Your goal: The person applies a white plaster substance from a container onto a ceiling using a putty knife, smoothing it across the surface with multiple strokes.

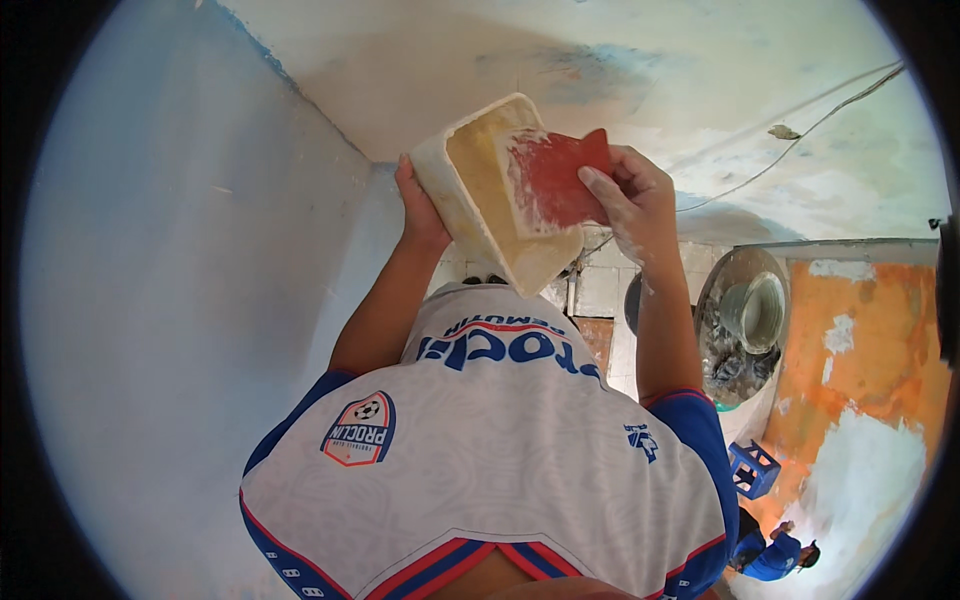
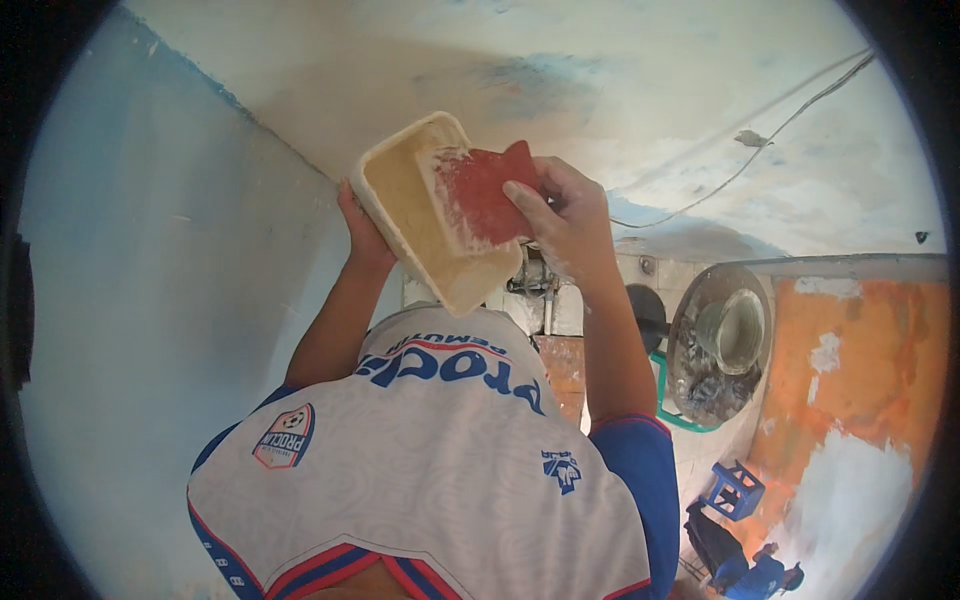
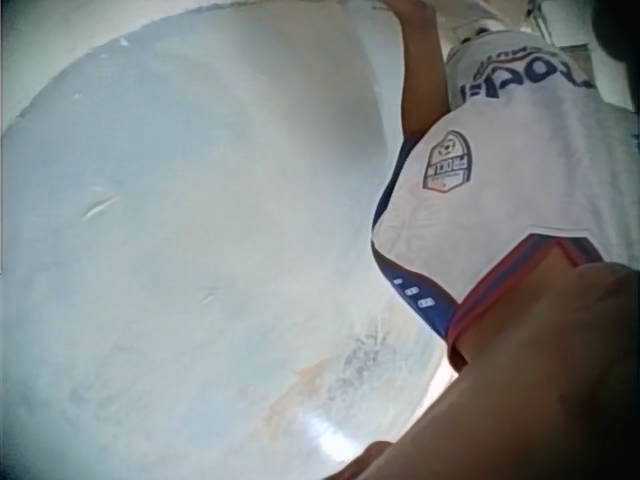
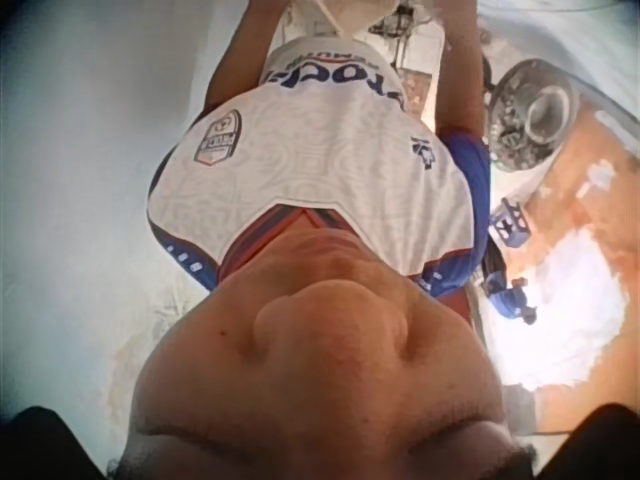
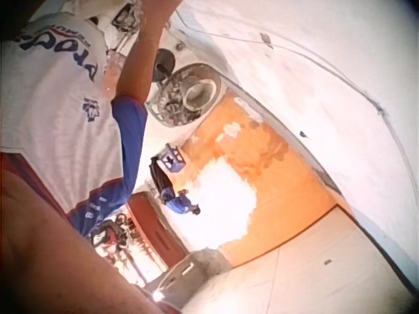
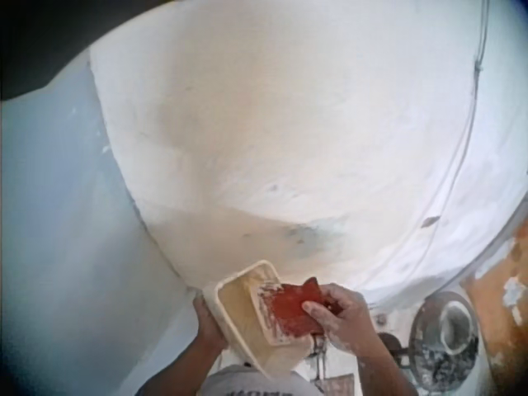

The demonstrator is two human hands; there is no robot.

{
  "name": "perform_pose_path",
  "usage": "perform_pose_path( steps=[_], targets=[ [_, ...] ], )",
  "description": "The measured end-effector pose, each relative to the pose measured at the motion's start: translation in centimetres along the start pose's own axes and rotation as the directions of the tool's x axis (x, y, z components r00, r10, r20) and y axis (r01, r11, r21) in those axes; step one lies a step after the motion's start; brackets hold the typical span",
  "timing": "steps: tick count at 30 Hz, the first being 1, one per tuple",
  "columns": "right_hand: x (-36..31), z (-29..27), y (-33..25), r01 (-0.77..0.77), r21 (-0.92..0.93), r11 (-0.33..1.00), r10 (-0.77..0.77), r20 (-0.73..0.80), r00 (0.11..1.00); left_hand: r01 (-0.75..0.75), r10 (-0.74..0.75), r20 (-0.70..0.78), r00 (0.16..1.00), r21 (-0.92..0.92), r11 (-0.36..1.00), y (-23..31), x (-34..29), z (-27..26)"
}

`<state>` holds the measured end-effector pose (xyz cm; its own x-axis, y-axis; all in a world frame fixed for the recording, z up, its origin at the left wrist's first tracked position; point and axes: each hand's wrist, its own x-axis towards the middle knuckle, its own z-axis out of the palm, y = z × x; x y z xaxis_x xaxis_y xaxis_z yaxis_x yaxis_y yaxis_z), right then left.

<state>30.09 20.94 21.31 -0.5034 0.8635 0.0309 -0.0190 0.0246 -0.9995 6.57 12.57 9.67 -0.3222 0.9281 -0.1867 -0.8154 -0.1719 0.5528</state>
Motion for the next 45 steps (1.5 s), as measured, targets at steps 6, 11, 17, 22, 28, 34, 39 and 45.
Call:
perform_pose_path(
  steps=[6,11,17,22,28,34,39,45],
  targets=[
    [-0.8,0.3,-0.1,0.057,-0.311,0.949,-0.105,-0.140,0.985,0.007,-0.004,0.059,0.998,-0.051,0.999,1.2,-0.4,-0.6],
    [-1.5,-0.8,-0.3,0.109,-0.198,0.974,-0.153,-0.219,0.964,-0.016,0.018,0.068,0.998,-0.030,0.999,2.0,-0.8,-1.8],
    [-2.2,-3.2,-1.4,0.192,-0.062,0.979,-0.202,-0.334,0.921,-0.017,0.019,0.025,1.000,-0.082,0.997,2.8,-0.8,-3.2],
    [-3.3,1.6,0.0,0.244,-0.371,0.896,-0.316,-0.146,0.938,-0.049,0.047,-0.047,0.998,-0.030,0.998,3.3,-1.1,-2.8],
    [-1.1,8.1,1.3,0.409,-0.712,0.571,-0.495,0.099,0.863,-0.104,0.111,-0.104,0.988,0.069,0.992,3.4,-1.5,-2.6],
    [-0.1,9.6,1.8,0.500,-0.737,0.455,-0.624,0.136,0.769,-0.160,0.164,-0.098,0.982,0.049,0.986,3.5,-1.4,-3.0],
    [1.8,10.7,2.6,0.550,-0.714,0.434,-0.659,0.165,0.734,-0.223,0.230,-0.138,0.963,0.064,0.973,4.0,-1.0,-4.3],
    [3.5,11.2,4.5,0.607,-0.673,0.421,-0.706,0.177,0.686,-0.311,0.319,-0.152,0.936,0.073,0.948,4.1,-0.3,-5.8]
  ],
)
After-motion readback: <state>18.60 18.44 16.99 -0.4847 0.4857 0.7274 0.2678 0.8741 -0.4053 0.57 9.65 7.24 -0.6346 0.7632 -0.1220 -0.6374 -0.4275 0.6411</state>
